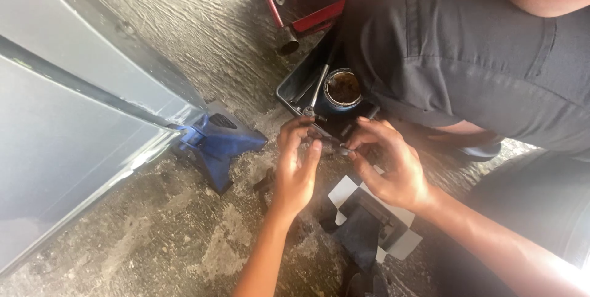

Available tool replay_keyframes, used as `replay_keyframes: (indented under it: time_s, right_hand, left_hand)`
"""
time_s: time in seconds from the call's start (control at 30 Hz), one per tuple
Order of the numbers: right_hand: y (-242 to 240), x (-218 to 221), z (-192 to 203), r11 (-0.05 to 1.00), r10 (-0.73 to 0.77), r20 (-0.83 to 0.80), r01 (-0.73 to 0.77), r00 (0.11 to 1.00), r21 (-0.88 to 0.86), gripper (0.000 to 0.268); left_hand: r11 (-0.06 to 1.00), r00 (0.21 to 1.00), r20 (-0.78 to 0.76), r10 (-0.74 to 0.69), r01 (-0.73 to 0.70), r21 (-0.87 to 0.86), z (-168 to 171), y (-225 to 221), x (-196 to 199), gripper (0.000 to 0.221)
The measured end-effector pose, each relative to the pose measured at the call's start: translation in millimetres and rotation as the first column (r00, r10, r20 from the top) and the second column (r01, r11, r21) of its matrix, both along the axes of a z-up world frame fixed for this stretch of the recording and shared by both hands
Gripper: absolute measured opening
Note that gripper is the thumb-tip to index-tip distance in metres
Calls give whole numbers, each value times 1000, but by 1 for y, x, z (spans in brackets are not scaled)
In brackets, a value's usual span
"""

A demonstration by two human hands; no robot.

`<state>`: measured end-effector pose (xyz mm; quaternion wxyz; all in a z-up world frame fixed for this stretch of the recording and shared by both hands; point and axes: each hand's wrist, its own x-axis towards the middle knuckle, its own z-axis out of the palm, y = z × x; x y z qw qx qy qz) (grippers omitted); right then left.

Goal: The person is maintaining and repairing the brake assembly of a vehicle, specifically cleaning and greasing pins.

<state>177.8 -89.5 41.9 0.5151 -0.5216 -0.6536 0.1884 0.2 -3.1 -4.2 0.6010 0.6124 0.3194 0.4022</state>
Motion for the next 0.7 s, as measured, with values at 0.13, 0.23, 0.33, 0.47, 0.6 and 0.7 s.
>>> replay_keyframes:
  time_s: [0.13,0.23,0.33,0.47,0.6,0.7]
  right_hand:
    - [0,2,5,998,-42,107,37,993,45,68]
    - [0,5,5,995,-36,194,17,980,98,70]
    - [0,5,2,994,26,174,-44,984,99,72]
    - [2,4,6,983,76,184,-105,980,153,74]
    - [4,3,9,956,67,295,-145,953,253,75]
    - [2,5,6,950,47,338,-146,940,275,72]
  left_hand:
    - [998,990,-130,51,-47,32,-4,-3,-6,33]
    - [996,994,-71,84,-87,-36,5,-9,-14,37]
    - [991,988,-114,106,-95,99,11,-14,-21,40]
    - [998,990,-132,51,-44,54,20,-22,-23,40]
    - [997,999,-29,-37,35,-70,34,-26,-22,35]
    - [916,989,126,-73,117,-384,38,-28,-19,37]
